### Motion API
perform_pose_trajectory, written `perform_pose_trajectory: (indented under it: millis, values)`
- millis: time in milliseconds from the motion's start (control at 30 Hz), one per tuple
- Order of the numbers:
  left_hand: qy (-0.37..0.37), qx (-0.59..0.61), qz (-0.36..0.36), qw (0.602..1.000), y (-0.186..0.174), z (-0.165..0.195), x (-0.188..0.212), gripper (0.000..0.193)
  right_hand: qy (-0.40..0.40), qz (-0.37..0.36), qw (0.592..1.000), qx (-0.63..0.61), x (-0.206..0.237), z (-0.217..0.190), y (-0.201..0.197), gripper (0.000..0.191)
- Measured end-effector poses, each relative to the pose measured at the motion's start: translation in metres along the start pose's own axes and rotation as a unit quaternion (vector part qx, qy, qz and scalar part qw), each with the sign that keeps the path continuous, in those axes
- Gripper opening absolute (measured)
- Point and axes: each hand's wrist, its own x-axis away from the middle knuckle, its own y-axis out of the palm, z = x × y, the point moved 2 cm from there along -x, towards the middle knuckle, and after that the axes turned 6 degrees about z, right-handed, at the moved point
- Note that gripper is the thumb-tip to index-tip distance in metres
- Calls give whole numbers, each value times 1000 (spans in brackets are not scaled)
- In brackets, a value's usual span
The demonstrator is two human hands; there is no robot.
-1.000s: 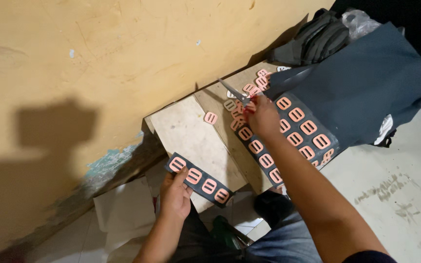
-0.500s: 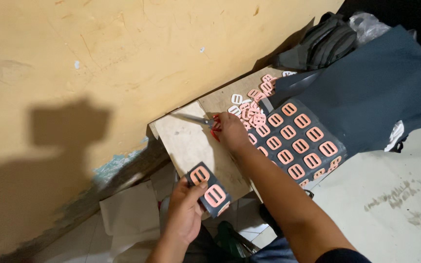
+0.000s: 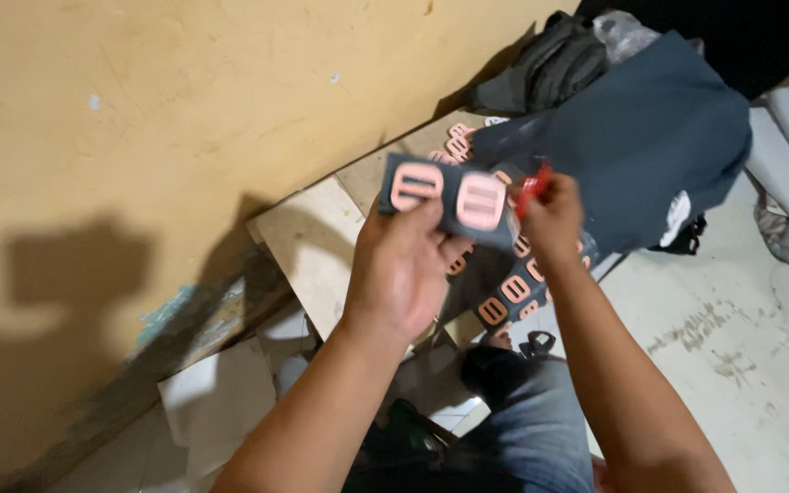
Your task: The person uses red-handled scissors to cut individual rectangular stickers from a black sheet. They hold the sheet with the left hand and cut along the grid lines, placing the cut pieces into a growing pile on the table.
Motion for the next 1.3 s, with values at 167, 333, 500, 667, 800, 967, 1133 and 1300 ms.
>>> perform_pose_trajectory:
  millis: [167,333,500,667,800,967,1133,1300]
  values:
    - [-34,192,-50,979,12,-24,-2,19,64,72,994,-57,50,-23,-95,25]
    - [-42,139,-22,989,37,-49,26,25,257,7,943,-209,134,-30,-112,35]
    - [-38,93,-85,991,71,-62,45,26,339,-184,774,-502,177,-64,-79,69]
    - [-28,60,-94,993,90,-71,68,26,338,-108,804,-477,168,-89,-70,67]
    - [-42,47,-78,995,84,-72,84,28,232,-59,830,-504,117,-79,-90,54]
    - [-30,15,-2,999,43,-69,71,33,155,52,864,-476,39,-65,-138,34]
    - [-58,-47,149,986,-42,-87,43,32,102,48,931,-346,11,-61,-162,31]
    - [-78,-162,279,943,-137,-113,38,23,154,-7,988,-14,53,-18,-156,45]
